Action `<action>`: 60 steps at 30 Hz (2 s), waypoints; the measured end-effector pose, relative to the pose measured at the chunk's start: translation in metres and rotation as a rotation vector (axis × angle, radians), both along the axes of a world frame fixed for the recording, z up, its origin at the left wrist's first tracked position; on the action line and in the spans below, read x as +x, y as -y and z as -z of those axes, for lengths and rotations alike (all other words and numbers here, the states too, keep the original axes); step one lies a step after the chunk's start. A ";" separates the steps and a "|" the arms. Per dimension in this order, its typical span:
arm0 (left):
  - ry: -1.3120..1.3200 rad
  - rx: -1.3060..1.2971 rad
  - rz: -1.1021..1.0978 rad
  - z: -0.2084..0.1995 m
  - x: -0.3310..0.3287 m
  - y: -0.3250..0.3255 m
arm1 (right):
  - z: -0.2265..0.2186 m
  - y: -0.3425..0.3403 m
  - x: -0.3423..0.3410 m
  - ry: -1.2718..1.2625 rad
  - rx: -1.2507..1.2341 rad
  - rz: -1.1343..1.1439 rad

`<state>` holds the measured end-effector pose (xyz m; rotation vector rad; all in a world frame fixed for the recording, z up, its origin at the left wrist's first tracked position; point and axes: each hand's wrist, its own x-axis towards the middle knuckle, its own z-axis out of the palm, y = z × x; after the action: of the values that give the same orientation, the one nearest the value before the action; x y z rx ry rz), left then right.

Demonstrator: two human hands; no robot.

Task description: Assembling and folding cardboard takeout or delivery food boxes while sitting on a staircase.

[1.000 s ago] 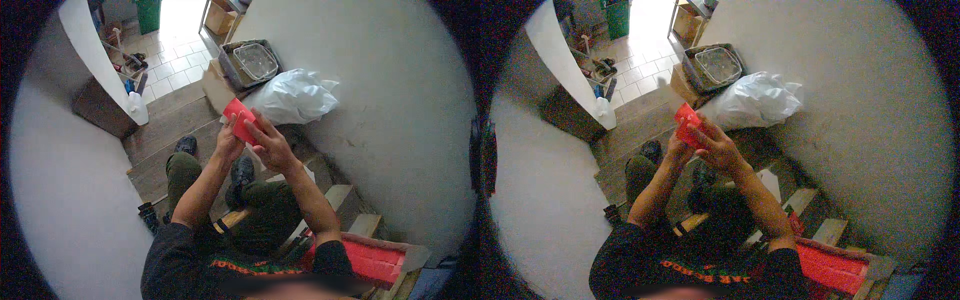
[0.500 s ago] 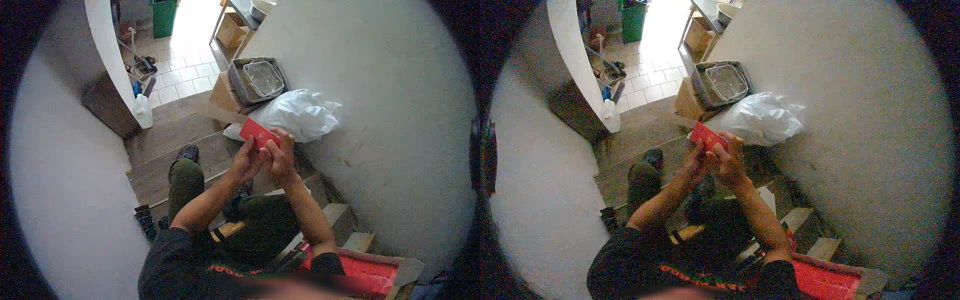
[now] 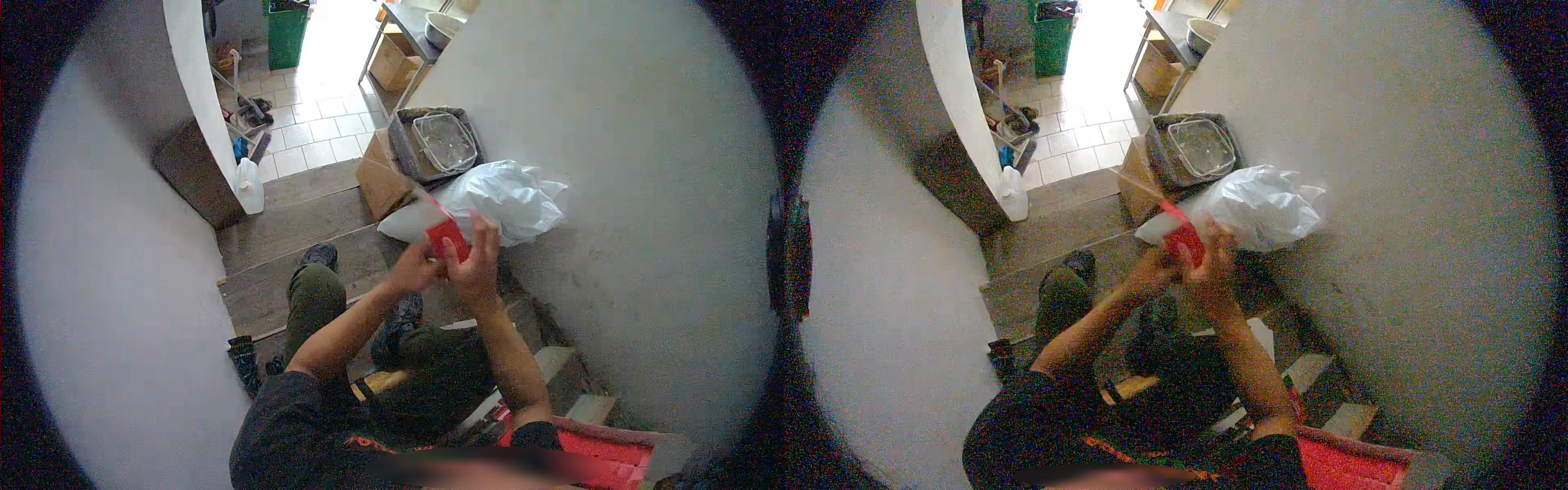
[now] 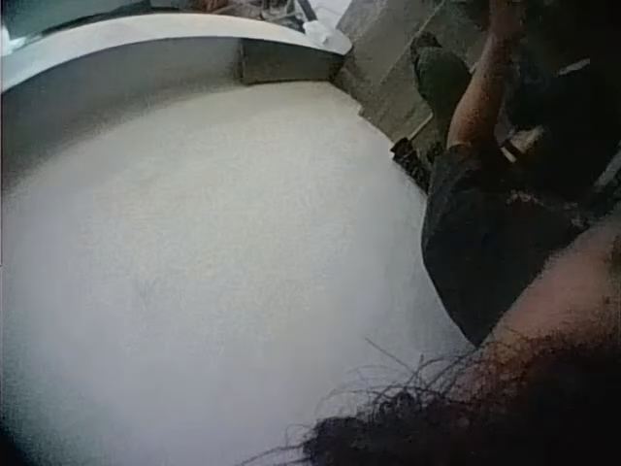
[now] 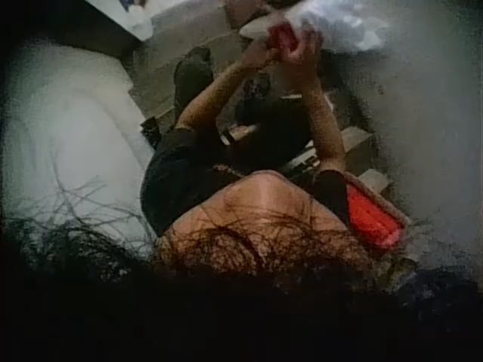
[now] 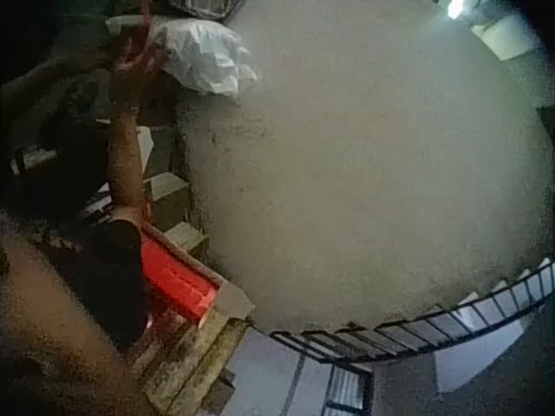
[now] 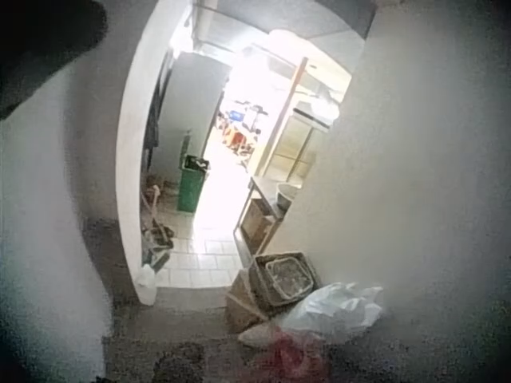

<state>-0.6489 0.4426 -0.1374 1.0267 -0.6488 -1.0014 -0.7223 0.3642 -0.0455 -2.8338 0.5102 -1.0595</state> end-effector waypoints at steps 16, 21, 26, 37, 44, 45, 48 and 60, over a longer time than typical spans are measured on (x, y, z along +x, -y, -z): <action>0.973 0.028 -0.276 0.057 -0.006 0.015 | -0.004 -0.014 -0.013 0.065 0.325 -0.284; 1.021 0.058 -0.265 0.061 -0.004 0.012 | -0.001 -0.008 -0.013 -0.073 0.228 -0.282; 1.037 0.061 -0.275 0.064 -0.006 0.010 | 0.008 0.003 -0.011 -0.152 0.263 -0.272; 1.095 0.086 -0.263 0.057 0.002 0.002 | 0.001 0.018 -0.013 -0.135 0.351 -0.197; 0.949 0.179 -0.415 0.038 0.036 -0.001 | 0.012 0.042 -0.034 0.033 0.554 0.086; 0.769 0.262 -0.497 0.034 0.045 -0.002 | 0.016 0.049 -0.037 0.172 0.617 0.052; 0.733 0.283 -0.400 0.024 0.062 -0.010 | 0.025 0.068 -0.048 0.306 0.729 0.116; 0.399 0.042 -0.070 0.065 0.059 0.006 | 0.006 0.060 -0.043 0.285 1.347 -0.063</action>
<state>-0.5903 0.4369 -0.2022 1.2926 -0.9127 -0.7556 -0.7654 0.3041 -0.0515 -1.4839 0.7110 -0.6477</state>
